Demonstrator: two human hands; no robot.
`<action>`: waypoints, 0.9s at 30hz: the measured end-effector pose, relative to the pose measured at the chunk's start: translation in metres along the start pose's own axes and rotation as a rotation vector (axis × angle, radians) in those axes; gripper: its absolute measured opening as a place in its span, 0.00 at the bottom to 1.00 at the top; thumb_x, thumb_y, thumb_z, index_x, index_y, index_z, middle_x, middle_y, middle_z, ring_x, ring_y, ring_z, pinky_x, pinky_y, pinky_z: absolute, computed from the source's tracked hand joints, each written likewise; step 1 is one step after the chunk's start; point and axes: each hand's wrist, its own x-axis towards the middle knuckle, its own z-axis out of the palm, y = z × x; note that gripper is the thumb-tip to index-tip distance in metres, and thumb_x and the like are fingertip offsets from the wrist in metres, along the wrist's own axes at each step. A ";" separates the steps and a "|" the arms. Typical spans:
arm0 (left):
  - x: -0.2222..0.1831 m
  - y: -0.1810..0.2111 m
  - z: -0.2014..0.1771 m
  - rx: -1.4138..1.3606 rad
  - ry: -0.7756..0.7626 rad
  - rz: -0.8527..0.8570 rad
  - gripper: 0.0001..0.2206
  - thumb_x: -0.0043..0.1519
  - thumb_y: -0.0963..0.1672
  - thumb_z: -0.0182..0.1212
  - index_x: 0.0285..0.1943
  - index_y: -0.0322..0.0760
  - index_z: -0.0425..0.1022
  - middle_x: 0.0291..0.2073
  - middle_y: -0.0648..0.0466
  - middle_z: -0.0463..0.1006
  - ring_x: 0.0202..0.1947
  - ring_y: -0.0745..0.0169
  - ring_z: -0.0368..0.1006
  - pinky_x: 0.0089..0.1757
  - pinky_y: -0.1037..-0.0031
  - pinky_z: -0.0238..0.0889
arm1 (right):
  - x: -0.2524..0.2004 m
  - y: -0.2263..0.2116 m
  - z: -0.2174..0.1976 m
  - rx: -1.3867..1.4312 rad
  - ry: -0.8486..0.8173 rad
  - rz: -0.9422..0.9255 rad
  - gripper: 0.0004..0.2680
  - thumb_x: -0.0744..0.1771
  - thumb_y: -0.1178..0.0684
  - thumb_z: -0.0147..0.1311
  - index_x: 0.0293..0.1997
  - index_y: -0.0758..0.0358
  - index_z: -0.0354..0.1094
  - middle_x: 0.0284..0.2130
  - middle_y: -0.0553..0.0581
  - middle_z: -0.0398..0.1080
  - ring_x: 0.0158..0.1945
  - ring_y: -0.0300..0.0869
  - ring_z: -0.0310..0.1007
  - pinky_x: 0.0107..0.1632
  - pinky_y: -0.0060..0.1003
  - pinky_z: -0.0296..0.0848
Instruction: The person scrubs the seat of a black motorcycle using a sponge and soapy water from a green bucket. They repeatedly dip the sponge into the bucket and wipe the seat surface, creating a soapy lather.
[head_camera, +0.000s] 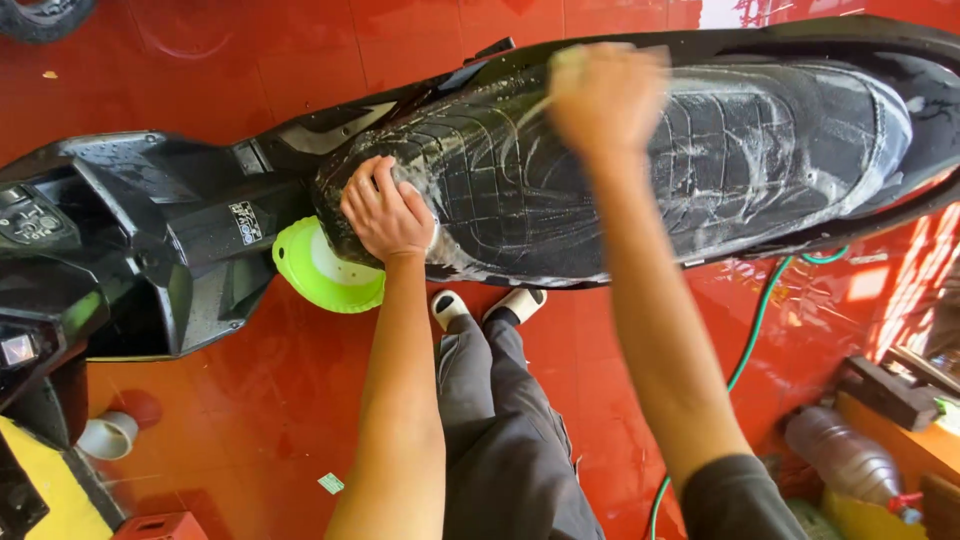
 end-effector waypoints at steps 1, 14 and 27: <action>-0.006 -0.003 0.001 -0.006 -0.002 -0.004 0.13 0.63 0.44 0.45 0.53 0.38 0.71 0.52 0.49 0.73 0.49 0.46 0.69 0.55 0.58 0.57 | -0.014 -0.036 -0.001 -0.008 0.000 -0.002 0.19 0.68 0.41 0.39 0.19 0.54 0.69 0.15 0.53 0.65 0.18 0.41 0.59 0.21 0.37 0.56; -0.009 -0.016 0.012 -0.025 -0.114 -0.018 0.15 0.66 0.45 0.42 0.59 0.38 0.68 0.57 0.49 0.74 0.58 0.49 0.69 0.61 0.57 0.51 | -0.151 0.023 -0.071 0.541 -0.128 -0.205 0.18 0.68 0.52 0.59 0.66 0.55 0.65 0.70 0.66 0.55 0.72 0.66 0.52 0.69 0.67 0.51; -0.008 -0.025 0.012 -0.109 -0.202 0.014 0.19 0.61 0.40 0.59 0.63 0.40 0.70 0.62 0.55 0.76 0.68 0.53 0.64 0.66 0.55 0.45 | -0.151 -0.123 -0.040 0.626 -0.051 -0.434 0.20 0.71 0.52 0.55 0.75 0.51 0.62 0.74 0.57 0.46 0.77 0.55 0.37 0.76 0.58 0.31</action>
